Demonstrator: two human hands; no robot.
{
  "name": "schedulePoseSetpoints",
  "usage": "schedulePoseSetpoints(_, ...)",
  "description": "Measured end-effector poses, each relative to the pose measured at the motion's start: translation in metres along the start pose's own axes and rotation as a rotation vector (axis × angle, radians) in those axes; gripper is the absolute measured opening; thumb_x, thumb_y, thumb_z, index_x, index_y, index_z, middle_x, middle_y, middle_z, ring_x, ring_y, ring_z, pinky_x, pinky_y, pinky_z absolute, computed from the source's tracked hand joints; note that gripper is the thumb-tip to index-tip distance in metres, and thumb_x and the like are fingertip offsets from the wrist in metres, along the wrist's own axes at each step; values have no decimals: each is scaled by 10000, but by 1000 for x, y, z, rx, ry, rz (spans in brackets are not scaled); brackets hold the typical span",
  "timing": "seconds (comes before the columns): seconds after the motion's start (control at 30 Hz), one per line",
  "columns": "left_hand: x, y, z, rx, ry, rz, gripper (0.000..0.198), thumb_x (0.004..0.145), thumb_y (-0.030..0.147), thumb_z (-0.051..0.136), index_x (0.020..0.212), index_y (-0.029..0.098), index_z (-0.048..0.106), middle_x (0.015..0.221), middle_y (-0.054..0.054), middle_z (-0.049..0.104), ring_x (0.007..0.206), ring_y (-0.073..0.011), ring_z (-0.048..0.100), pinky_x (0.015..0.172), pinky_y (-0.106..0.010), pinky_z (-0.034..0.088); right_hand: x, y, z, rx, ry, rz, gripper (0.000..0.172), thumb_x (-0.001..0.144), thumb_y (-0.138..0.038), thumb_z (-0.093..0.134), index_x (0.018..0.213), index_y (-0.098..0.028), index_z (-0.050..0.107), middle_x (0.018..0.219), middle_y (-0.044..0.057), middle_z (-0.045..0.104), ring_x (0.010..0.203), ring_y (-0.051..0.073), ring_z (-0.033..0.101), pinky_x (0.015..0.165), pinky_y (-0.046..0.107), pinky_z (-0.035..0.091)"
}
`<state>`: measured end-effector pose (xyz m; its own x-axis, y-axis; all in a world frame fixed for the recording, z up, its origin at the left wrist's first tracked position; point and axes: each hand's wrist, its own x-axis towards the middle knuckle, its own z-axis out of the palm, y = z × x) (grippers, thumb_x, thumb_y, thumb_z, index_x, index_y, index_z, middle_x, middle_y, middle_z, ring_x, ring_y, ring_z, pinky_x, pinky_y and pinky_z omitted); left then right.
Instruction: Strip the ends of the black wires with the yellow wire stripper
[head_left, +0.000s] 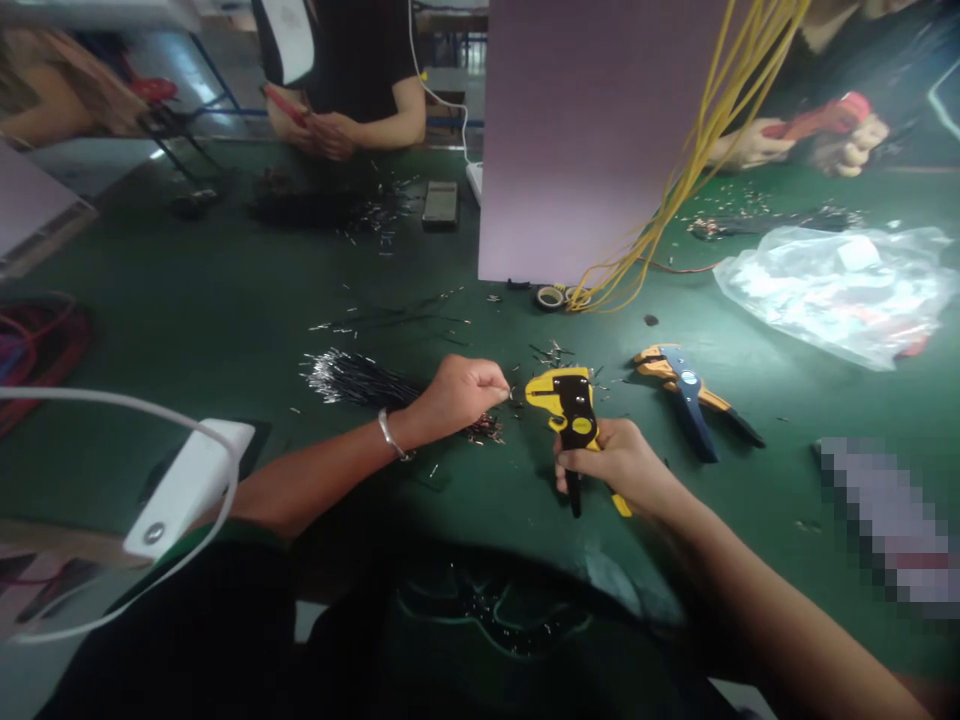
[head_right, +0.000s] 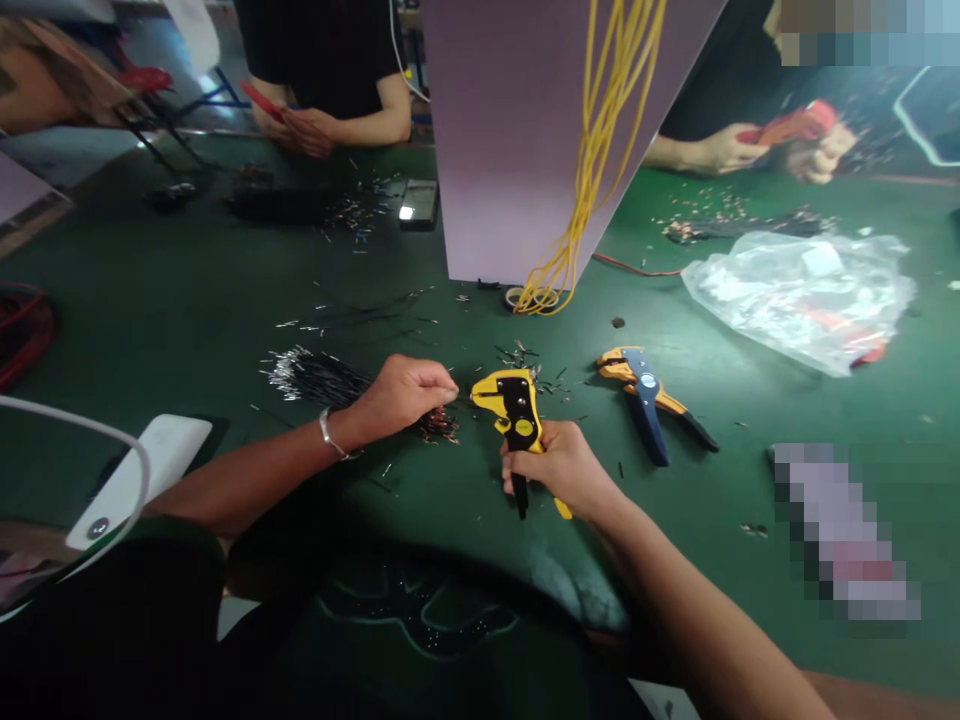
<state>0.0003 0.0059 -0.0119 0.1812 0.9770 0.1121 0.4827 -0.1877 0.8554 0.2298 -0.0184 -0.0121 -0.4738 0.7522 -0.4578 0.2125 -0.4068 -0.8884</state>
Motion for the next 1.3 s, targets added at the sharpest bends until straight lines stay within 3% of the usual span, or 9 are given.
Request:
schedulePoseSetpoints(0.4,-1,0,2,-41,-7,-30,101,720,182,623,665,123,684,584,-11,661,513,-83,559,476,-175,407,3,2,0,54,-27,-43,82,627,-225,664,660,-164,622,530,9,672,473,153,629,488,265,455)
schedulePoseSetpoints(0.6,-5,7,-1,-16,-23,-15,130,727,164,589,629,134,670,520,8,625,479,-80,537,447,-171,381,10,3,-7,-2,73,-8,130,587,-234,704,653,-172,610,511,0,658,460,159,613,495,284,488)
schedulePoseSetpoints(0.73,-1,10,-16,3,145,-24,107,708,170,618,616,136,661,584,-7,657,535,-90,562,495,-188,409,8,2,-20,49,211,-61,152,623,-275,713,671,-175,609,547,11,667,489,189,641,505,303,505)
schedulePoseSetpoints(0.83,3,4,-20,-17,121,-27,83,702,163,625,642,129,671,590,-8,653,546,-89,557,507,-191,407,4,0,-22,3,83,-101,176,644,-278,743,730,-167,635,602,32,692,575,200,665,596,321,531)
schedulePoseSetpoints(1.1,-2,1,-7,-17,96,-18,90,718,160,603,652,127,655,542,10,607,505,-78,517,474,-179,381,4,1,-13,55,25,-29,250,628,-338,767,744,-169,624,656,34,695,595,204,686,592,322,533)
schedulePoseSetpoints(1.3,-3,7,-12,87,164,45,123,738,138,579,634,131,645,532,24,580,507,-67,484,485,-178,359,-2,4,0,22,-250,44,286,665,-372,759,800,-151,636,693,41,706,666,195,693,632,313,524)
